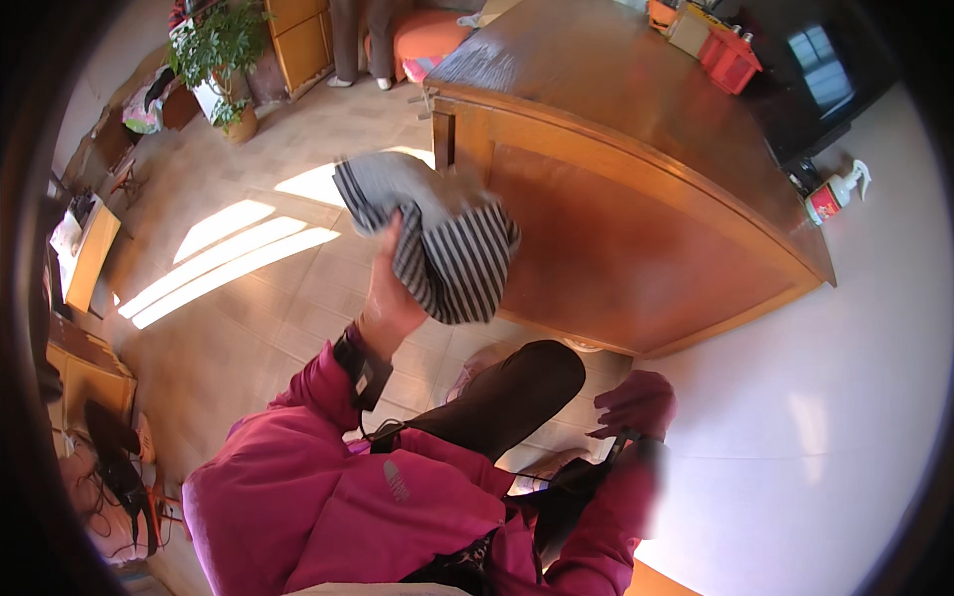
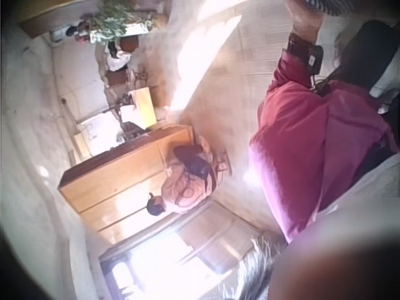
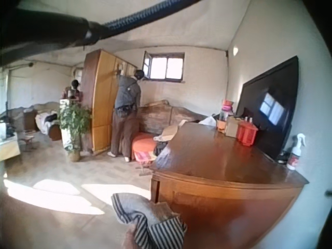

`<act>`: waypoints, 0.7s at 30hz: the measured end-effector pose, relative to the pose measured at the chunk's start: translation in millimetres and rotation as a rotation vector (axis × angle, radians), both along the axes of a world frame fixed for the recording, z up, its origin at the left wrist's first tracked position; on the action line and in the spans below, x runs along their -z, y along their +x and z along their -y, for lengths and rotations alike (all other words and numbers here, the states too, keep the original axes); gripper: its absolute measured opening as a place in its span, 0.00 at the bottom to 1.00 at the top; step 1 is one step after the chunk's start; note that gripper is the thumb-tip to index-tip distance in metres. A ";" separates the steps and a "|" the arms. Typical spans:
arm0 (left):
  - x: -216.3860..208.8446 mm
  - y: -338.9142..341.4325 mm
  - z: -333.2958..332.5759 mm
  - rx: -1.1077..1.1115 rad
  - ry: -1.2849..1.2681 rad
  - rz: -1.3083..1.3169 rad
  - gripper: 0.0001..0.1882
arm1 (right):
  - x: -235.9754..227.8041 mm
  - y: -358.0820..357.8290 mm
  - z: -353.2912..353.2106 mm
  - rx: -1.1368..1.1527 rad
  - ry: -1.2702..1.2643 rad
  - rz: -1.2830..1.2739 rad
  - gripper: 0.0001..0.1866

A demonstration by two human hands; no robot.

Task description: The person wipes a white wall and a wooden cabinet with a striped cloth, then switches to a purple cloth to wipe the wall again. The person alternates between the two cloths while cleaning the wall and cabinet surfaces.

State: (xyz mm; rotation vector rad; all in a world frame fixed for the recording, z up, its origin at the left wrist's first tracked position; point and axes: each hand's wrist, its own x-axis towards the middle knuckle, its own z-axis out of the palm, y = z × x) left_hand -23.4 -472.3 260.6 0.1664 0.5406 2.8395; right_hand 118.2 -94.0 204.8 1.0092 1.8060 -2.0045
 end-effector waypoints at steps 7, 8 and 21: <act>-10.1 5.3 18.3 0.256 0.134 -0.057 0.29 | 15.3 8.7 -6.6 -0.239 0.359 -0.342 0.09; -15.7 5.1 20.9 0.242 0.214 -0.142 0.28 | 13.6 8.6 -6.1 -0.287 0.451 -0.416 0.07; -13.0 29.0 31.6 -0.261 -0.861 -0.831 0.43 | -1.5 17.3 7.9 0.117 -0.057 -0.114 0.18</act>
